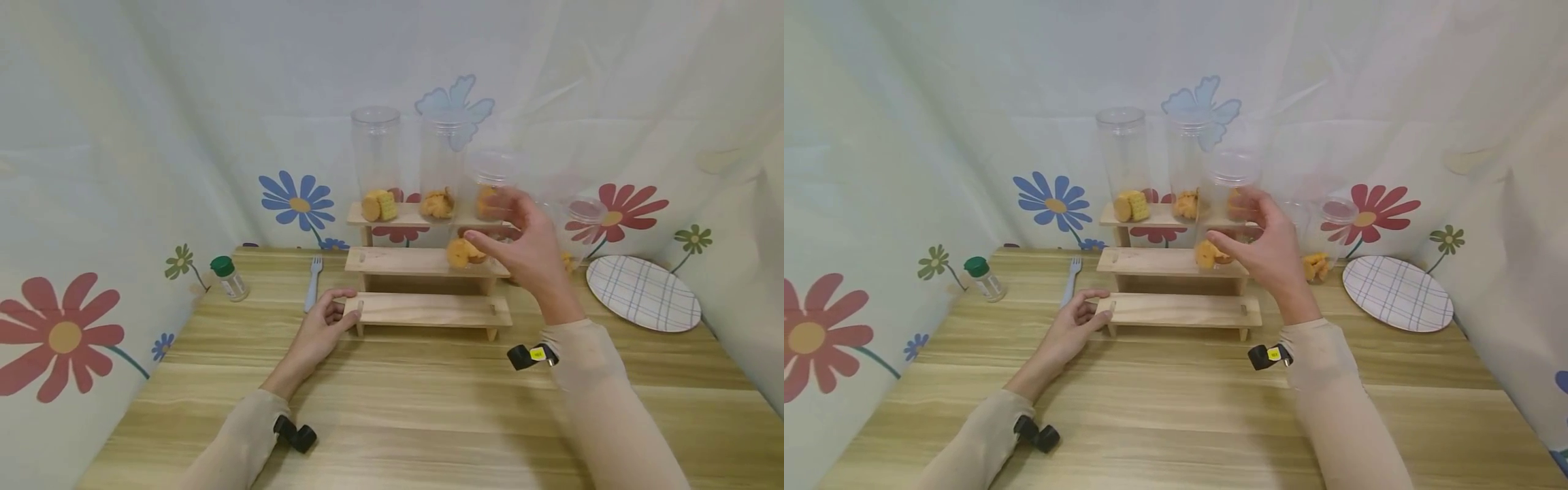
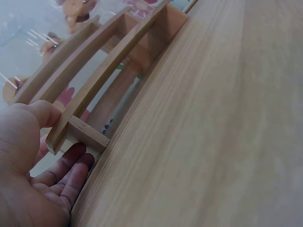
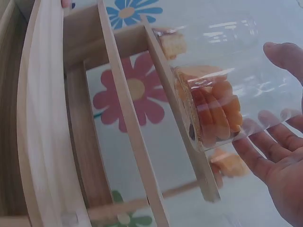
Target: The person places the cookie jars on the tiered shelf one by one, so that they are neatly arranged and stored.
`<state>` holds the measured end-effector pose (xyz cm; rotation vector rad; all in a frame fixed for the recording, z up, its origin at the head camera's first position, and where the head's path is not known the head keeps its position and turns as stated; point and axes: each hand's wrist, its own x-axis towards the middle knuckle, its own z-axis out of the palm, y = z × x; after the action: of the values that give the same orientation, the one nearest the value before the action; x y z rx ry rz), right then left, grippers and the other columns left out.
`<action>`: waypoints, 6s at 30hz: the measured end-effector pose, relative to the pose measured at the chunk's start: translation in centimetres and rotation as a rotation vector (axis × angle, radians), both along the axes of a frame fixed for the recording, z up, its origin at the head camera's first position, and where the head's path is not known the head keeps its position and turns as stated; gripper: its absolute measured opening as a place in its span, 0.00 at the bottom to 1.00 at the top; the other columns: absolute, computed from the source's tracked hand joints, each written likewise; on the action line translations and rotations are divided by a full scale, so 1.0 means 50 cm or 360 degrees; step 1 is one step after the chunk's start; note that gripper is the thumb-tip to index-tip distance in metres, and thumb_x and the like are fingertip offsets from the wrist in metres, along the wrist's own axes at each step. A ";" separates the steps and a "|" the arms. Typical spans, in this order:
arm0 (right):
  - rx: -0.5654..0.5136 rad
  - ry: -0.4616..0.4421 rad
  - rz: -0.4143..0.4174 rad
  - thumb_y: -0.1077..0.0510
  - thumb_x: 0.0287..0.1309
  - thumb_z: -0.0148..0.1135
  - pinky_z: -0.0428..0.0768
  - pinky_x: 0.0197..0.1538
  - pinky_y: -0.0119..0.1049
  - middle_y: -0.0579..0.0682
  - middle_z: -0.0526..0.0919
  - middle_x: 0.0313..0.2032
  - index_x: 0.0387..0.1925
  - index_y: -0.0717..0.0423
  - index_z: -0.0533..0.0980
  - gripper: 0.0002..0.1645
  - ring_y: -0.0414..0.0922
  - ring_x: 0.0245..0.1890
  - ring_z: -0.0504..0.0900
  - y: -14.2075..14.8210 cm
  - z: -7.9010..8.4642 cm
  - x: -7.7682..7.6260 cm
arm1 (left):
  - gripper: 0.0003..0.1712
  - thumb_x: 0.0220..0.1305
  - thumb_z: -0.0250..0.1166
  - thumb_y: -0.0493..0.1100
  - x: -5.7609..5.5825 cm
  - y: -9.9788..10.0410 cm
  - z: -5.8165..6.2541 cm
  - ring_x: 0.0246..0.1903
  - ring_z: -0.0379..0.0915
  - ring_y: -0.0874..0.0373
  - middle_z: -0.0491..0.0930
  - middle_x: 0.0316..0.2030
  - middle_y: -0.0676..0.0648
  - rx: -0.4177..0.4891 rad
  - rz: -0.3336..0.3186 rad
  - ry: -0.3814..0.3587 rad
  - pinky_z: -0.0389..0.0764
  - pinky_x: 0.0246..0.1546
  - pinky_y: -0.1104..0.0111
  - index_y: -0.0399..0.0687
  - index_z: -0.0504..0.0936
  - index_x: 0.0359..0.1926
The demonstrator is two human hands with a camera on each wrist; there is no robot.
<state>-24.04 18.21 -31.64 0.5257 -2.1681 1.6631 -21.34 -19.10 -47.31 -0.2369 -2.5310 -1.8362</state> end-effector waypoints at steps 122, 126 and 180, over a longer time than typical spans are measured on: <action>-0.0083 0.0202 -0.0218 0.66 0.62 0.82 0.79 0.67 0.35 0.55 0.82 0.68 0.76 0.53 0.75 0.43 0.51 0.66 0.82 0.003 -0.065 0.028 | 0.24 0.80 0.71 0.48 -0.003 -0.008 -0.008 0.44 0.81 0.50 0.88 0.47 0.41 0.0030 0.0014 0.0018 0.78 0.44 0.66 0.54 0.79 0.71; -0.0138 0.0264 -0.0284 0.70 0.60 0.81 0.80 0.66 0.33 0.48 0.83 0.67 0.74 0.52 0.77 0.43 0.50 0.66 0.83 0.048 -0.058 0.026 | 0.24 0.80 0.71 0.47 -0.002 -0.008 -0.007 0.44 0.81 0.49 0.88 0.46 0.40 0.0035 0.0014 0.0013 0.77 0.43 0.66 0.55 0.79 0.71; -0.0042 -0.0409 -0.0891 0.45 0.70 0.79 0.69 0.80 0.46 0.56 0.72 0.79 0.88 0.45 0.56 0.56 0.54 0.78 0.71 0.282 -0.269 -0.133 | 0.23 0.80 0.71 0.47 -0.002 -0.002 -0.002 0.43 0.80 0.50 0.87 0.46 0.42 0.0024 0.0022 -0.0010 0.77 0.44 0.65 0.57 0.80 0.71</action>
<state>-30.67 32.30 -45.09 -0.3037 -2.1830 1.4928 -21.44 -19.19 -47.41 -0.2131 -2.5150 -1.8537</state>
